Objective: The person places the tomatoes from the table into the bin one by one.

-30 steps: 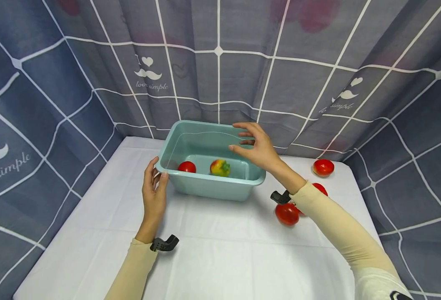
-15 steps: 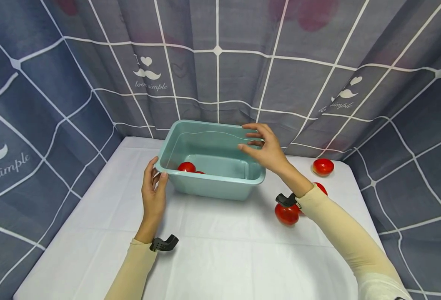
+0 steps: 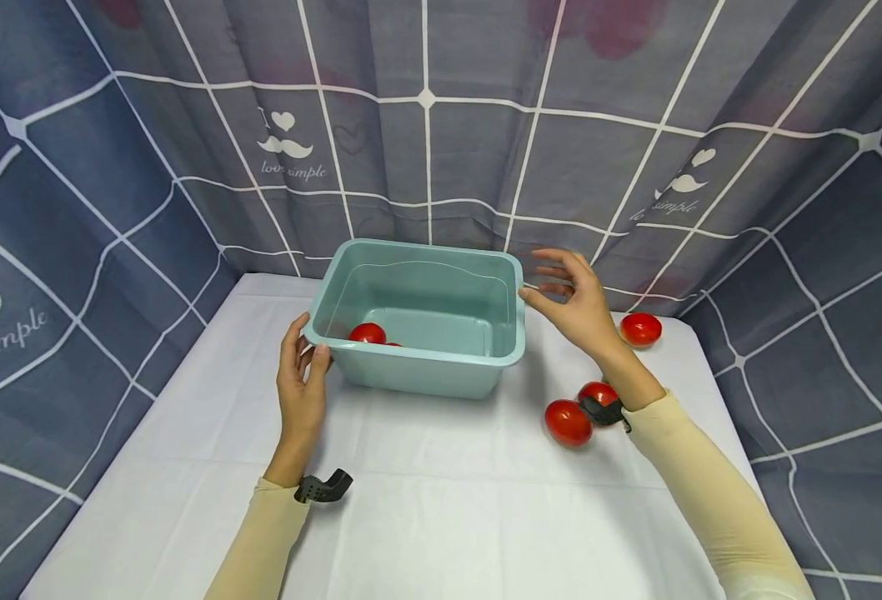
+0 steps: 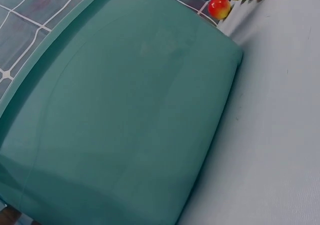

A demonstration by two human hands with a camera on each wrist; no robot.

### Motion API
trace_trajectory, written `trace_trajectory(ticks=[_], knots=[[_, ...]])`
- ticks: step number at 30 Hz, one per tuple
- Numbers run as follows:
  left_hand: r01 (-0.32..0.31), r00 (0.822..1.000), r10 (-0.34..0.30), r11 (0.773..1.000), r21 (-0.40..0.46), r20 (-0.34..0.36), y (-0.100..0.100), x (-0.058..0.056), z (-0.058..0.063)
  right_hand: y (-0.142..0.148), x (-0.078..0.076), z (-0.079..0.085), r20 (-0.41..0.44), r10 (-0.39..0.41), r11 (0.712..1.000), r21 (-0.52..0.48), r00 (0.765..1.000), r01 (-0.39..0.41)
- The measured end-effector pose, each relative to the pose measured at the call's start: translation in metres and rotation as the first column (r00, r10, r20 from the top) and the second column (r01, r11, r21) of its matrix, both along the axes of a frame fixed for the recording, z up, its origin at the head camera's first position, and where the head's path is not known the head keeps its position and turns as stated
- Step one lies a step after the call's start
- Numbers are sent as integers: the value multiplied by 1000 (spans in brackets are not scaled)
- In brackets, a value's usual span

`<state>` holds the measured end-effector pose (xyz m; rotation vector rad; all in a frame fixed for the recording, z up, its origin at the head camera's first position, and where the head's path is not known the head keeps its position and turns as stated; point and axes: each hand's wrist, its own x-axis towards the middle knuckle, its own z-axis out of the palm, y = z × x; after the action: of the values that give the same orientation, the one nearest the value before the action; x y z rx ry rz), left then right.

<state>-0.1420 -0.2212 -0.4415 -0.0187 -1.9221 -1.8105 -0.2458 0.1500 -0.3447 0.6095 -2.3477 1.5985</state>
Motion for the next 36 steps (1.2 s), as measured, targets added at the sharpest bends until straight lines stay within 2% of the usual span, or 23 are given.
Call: trace_trajectory(ticks=[5,9,15,18,23,28,33,36], knots=[[0,1000,0,1000,-3,0,0,0,1,24,13,-7,-55,-85,994,66,995,89],[-1,1000,1,1000,2,-10,0,-1,2,49,19,-22,-44,-174,979,100,984,178],[-7,1000,7,1000,8,-12,-2,-1,2,98,18,-73,20,-298,939,187,954,289],[-3,1000,3,1000,2,-10,-2,-1,2,119,23,-96,60,-347,917,233,936,325],[4,1000,-4,1000,3,3,-1,-1,3,144,37,-124,153,-404,889,297,902,348],[-4,1000,4,1000,6,11,1,-1,3,159,49,-146,247,-433,880,323,867,348],[-2,1000,2,1000,4,13,2,-1,1,163,55,-158,300,-449,880,315,842,357],[0,1000,0,1000,6,10,3,-2,-1,164,57,-162,307,-454,879,308,836,364]])
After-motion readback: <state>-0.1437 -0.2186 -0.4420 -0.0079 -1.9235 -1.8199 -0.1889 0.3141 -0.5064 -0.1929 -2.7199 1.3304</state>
